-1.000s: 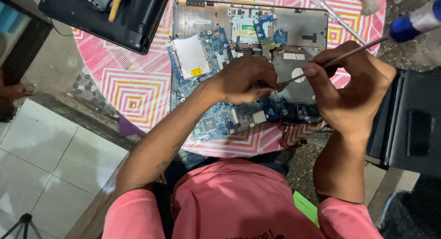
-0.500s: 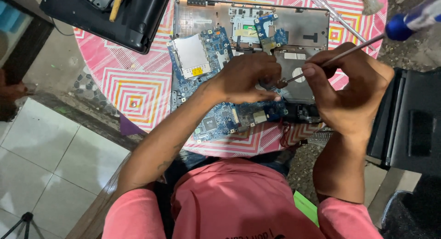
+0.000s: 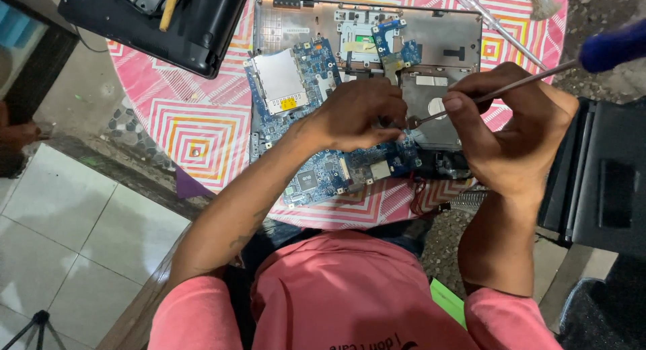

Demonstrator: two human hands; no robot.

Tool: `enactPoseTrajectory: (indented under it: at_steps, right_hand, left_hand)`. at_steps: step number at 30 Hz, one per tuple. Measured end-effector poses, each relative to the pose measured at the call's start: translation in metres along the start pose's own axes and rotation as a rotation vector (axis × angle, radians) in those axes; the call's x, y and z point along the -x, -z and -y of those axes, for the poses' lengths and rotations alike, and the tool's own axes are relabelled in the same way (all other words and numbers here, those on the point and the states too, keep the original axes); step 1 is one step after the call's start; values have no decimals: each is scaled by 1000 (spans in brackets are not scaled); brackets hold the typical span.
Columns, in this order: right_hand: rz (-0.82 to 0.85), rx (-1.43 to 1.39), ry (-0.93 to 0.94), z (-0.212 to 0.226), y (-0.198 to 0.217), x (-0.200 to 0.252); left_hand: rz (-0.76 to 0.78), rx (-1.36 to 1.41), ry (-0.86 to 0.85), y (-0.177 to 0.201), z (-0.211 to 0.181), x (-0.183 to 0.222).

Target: Disassembling a laptop to clean the motherboard with a brush and manage internal components using a screwdriver.

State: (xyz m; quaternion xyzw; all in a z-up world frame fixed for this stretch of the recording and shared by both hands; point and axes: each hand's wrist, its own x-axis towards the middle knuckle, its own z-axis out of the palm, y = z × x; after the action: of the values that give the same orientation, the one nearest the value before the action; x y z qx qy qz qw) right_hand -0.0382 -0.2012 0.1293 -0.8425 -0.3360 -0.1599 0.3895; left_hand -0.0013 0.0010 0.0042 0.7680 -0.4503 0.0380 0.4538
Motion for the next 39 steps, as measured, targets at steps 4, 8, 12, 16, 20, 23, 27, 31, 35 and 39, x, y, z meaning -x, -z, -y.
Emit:
enactPoseTrajectory:
  at_steps: [4, 8, 12, 16, 20, 23, 27, 31, 35, 39]
  right_hand:
    - [14, 22, 13, 0, 1, -1]
    - [-5, -10, -10, -10, 6, 5]
    - [-88, 108, -3, -13, 16, 8]
    - [-110, 93, -29, -17, 19, 9]
    - [-186, 34, -63, -25, 21, 15]
    - [-372, -87, -49, -49, 29, 33]
    - [-627, -453, -274, -77, 18, 59]
    - [-533, -601, -498, -119, -12, 95]
    - [-488, -699, -564, -115, -29, 105]
    - [-442, -760, -572, -121, -35, 114]
  left_hand:
    - [6, -6, 145, 9, -8, -1]
    - [-13, 7, 114, 15, -15, -1]
    - [113, -63, 159, 16, -13, -1]
    - [106, -131, 150, 7, -5, -2]
    - [61, -134, 36, 15, -8, -3]
    - [-125, -241, 11, 26, -11, -10]
    - [-61, -409, 344, 52, 20, -43]
    - [-183, -512, 508, 64, 96, -66]
    - [-184, -518, 529, 60, 118, -72]
    - [-80, -562, 416, 67, 73, -55]
